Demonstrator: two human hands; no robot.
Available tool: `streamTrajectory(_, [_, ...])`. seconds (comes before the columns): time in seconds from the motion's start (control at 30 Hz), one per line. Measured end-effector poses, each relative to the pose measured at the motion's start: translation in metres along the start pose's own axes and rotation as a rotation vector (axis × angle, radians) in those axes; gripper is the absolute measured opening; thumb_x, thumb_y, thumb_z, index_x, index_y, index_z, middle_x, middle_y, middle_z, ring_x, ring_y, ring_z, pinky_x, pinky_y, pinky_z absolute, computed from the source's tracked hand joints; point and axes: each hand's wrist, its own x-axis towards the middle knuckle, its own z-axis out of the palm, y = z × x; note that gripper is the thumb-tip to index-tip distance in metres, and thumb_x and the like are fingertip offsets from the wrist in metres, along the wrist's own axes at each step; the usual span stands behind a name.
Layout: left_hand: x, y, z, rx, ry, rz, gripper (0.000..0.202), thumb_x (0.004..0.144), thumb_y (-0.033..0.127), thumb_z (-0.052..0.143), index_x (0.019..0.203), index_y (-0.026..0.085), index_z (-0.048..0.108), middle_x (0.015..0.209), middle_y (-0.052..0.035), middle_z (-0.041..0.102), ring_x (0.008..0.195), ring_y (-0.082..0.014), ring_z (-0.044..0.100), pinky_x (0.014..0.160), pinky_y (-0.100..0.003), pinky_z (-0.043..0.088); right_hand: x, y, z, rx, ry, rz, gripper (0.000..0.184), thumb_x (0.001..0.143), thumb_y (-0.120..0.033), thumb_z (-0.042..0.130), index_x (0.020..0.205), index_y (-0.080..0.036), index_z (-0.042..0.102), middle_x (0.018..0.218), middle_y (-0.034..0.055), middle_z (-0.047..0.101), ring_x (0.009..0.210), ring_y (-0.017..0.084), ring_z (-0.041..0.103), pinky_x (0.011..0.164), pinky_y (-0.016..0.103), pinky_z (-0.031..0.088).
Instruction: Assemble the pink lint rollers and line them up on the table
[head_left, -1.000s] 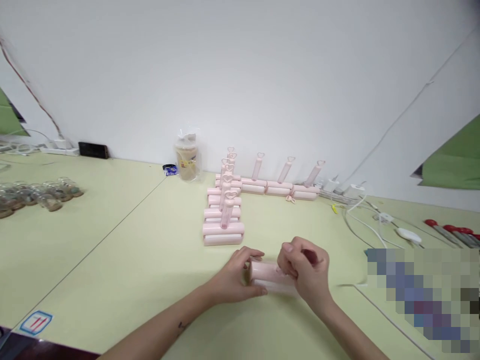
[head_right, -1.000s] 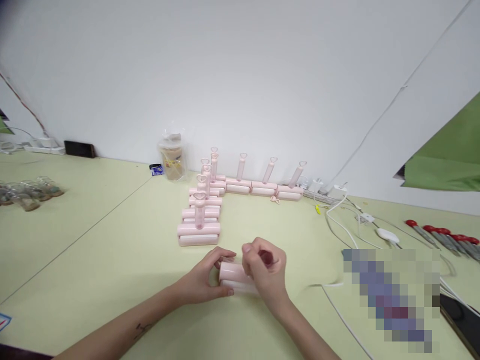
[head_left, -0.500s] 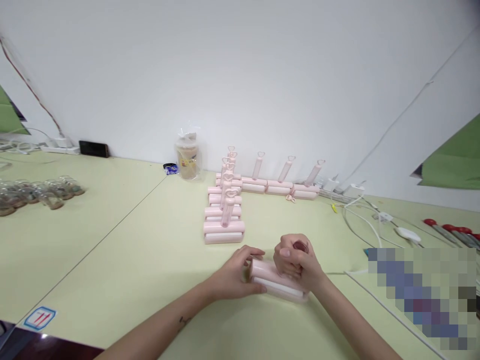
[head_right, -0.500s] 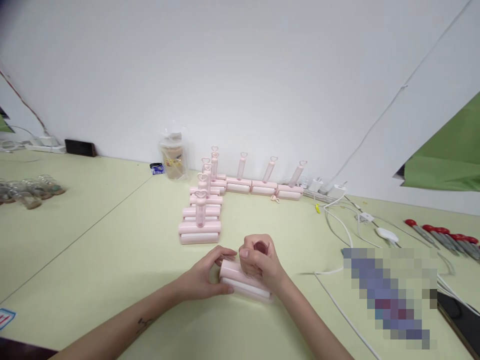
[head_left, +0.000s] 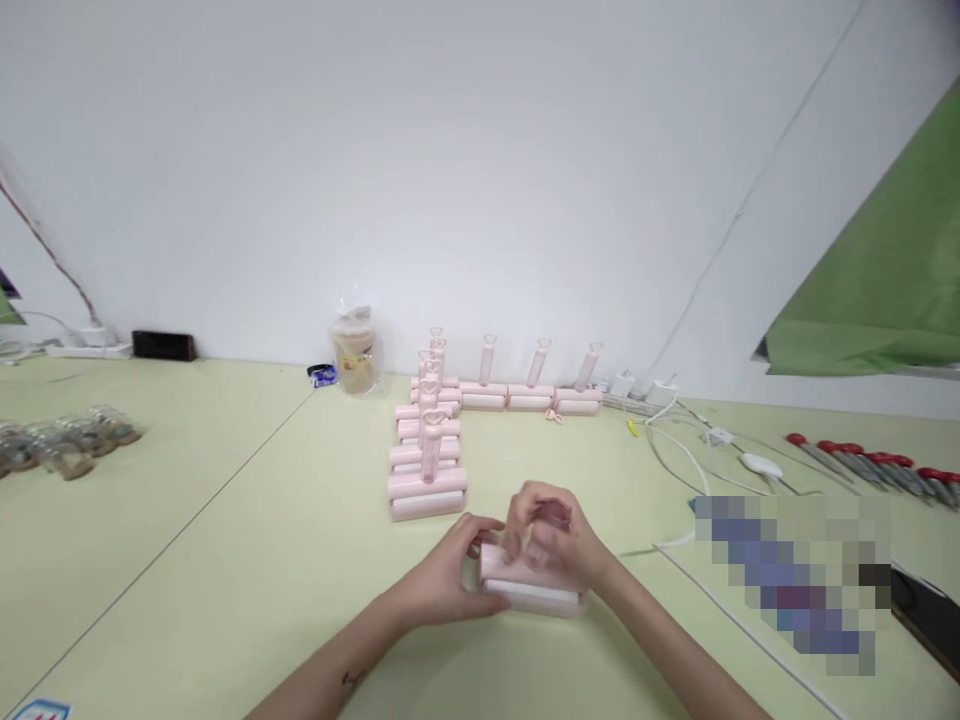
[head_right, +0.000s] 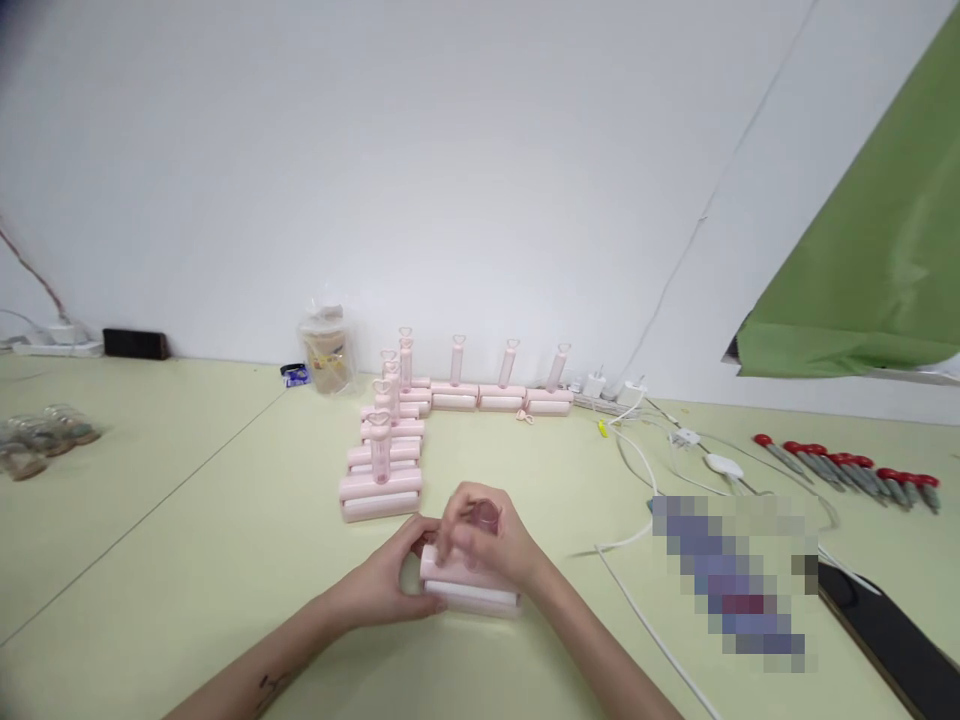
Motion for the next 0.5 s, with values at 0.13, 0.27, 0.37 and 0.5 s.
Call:
streamTrajectory(0.13, [-0.003, 0.001, -0.003, 0.015, -0.022, -0.018, 0.063, 0.062, 0.021, 0.068, 0.119, 0.023, 0.041, 0.114, -0.0049, 0.047, 0.106, -0.0213, 0.047, 0.091, -0.032, 0.038, 0.019, -0.001, -0.043, -0.276, 0.144, -0.015, 0.064, 0.078, -0.070, 0.029, 0.103, -0.018, 0.056, 0.098, 0.0108, 0.064, 0.094, 0.024, 0.060, 0.084, 0.042, 0.044])
streamTrajectory(0.27, [-0.003, -0.001, -0.002, 0.046, -0.020, -0.029, 0.061, 0.062, 0.019, 0.067, 0.117, 0.022, 0.042, 0.111, -0.0050, 0.047, 0.103, -0.0203, 0.048, 0.091, -0.032, 0.038, 0.059, 0.029, -0.100, -0.623, 0.439, 0.117, 0.033, 0.086, -0.036, 0.051, 0.113, -0.016, 0.052, 0.117, 0.0081, 0.054, 0.102, 0.023, 0.054, 0.086, 0.046, 0.043])
streamTrajectory(0.37, [-0.002, -0.005, 0.000, 0.048, -0.013, -0.029, 0.062, 0.060, 0.020, 0.068, 0.117, 0.022, 0.042, 0.111, -0.0046, 0.046, 0.103, -0.0205, 0.047, 0.092, -0.032, 0.038, 0.082, 0.056, -0.129, -0.828, 0.532, 0.254, 0.030, 0.087, -0.028, 0.053, 0.115, -0.018, 0.051, 0.119, 0.0075, 0.053, 0.100, 0.022, 0.056, 0.082, 0.044, 0.046])
streamTrajectory(0.5, [-0.002, -0.009, 0.001, 0.036, -0.009, -0.014, 0.065, 0.058, 0.021, 0.071, 0.116, 0.024, 0.043, 0.110, -0.0034, 0.046, 0.103, -0.0212, 0.047, 0.092, -0.032, 0.038, 0.092, 0.078, -0.146, -1.003, 0.502, 0.351, 0.030, 0.087, -0.028, 0.053, 0.115, -0.017, 0.052, 0.118, 0.0074, 0.054, 0.099, 0.022, 0.056, 0.081, 0.043, 0.047])
